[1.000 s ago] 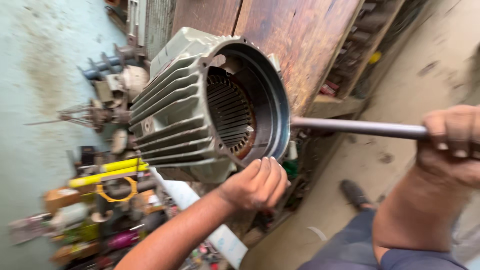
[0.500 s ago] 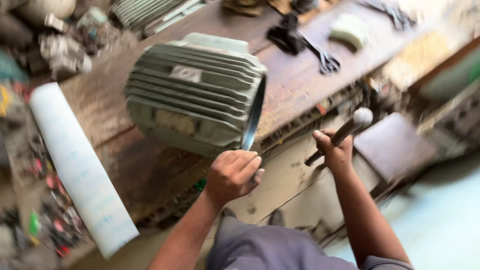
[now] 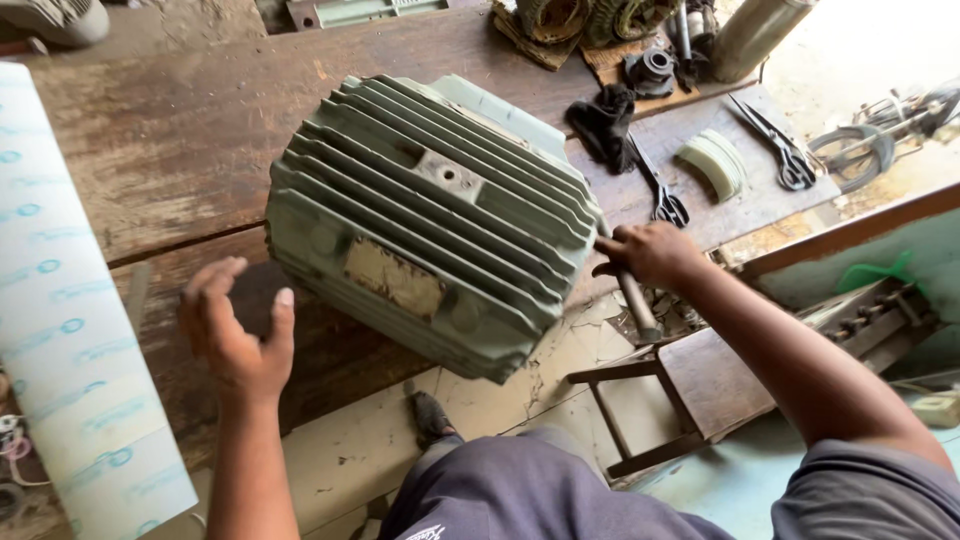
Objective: The person fans through and aligns a stack of white flexible insulation strips on a workbench, sets them down, then works on an electric motor stator, wiping its rim with a cloth and using a long metal rod to press inside the stator slots. They finish by returning the rod to a tool rack.
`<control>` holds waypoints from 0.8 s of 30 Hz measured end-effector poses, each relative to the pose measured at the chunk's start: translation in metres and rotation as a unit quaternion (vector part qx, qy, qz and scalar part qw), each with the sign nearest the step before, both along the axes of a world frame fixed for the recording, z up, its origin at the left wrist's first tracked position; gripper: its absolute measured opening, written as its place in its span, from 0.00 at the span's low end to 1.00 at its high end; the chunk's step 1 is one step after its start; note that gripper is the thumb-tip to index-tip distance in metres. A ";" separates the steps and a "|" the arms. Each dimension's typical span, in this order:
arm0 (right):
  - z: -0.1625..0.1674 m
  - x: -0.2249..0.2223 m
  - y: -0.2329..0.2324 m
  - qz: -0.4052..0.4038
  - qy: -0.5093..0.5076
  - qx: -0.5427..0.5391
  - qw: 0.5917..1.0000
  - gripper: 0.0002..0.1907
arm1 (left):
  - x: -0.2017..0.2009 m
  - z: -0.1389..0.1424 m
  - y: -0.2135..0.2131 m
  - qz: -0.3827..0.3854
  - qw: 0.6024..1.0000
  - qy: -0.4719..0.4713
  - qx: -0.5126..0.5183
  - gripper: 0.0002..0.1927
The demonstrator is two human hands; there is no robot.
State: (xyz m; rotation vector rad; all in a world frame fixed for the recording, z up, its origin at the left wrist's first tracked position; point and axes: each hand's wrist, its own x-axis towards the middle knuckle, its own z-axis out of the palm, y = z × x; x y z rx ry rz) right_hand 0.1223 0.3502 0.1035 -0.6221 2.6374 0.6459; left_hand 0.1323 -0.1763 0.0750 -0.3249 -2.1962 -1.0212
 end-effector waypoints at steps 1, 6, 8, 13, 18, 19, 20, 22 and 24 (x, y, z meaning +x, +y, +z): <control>-0.019 -0.009 0.013 0.063 0.016 -0.011 0.998 0.33 | -0.010 -0.013 0.000 0.005 1.000 -0.017 0.013 0.23; -0.089 -0.061 0.076 0.171 0.133 0.033 0.976 0.14 | -0.043 -0.061 0.011 0.022 0.990 -0.123 0.069 0.31; -0.101 -0.090 0.088 0.163 0.143 0.033 0.976 0.11 | -0.049 -0.073 0.018 0.029 0.985 -0.141 0.094 0.32; -0.116 -0.154 0.094 0.172 0.162 -0.015 0.972 0.22 | -0.069 -0.097 0.039 -0.043 0.953 -0.140 0.265 0.35; -0.102 -0.143 0.098 -0.068 0.143 -0.218 0.963 0.32 | -0.082 -0.115 0.058 -0.020 0.934 -0.161 0.319 0.40; -0.094 -0.132 0.093 -0.113 0.148 -0.304 0.934 0.36 | -0.083 -0.117 0.055 -0.024 0.920 -0.178 0.349 0.40; -0.086 -0.119 0.087 -0.206 0.112 -0.447 0.864 0.33 | -0.085 -0.118 0.053 -0.047 0.919 -0.173 0.352 0.39; -0.068 -0.086 0.074 -0.263 0.097 -0.618 0.735 0.29 | -0.088 -0.123 0.047 -0.075 0.913 -0.162 0.366 0.38; -0.052 -0.060 0.056 -0.206 0.176 -0.711 0.648 0.28 | -0.092 -0.128 0.043 -0.096 0.910 -0.144 0.378 0.38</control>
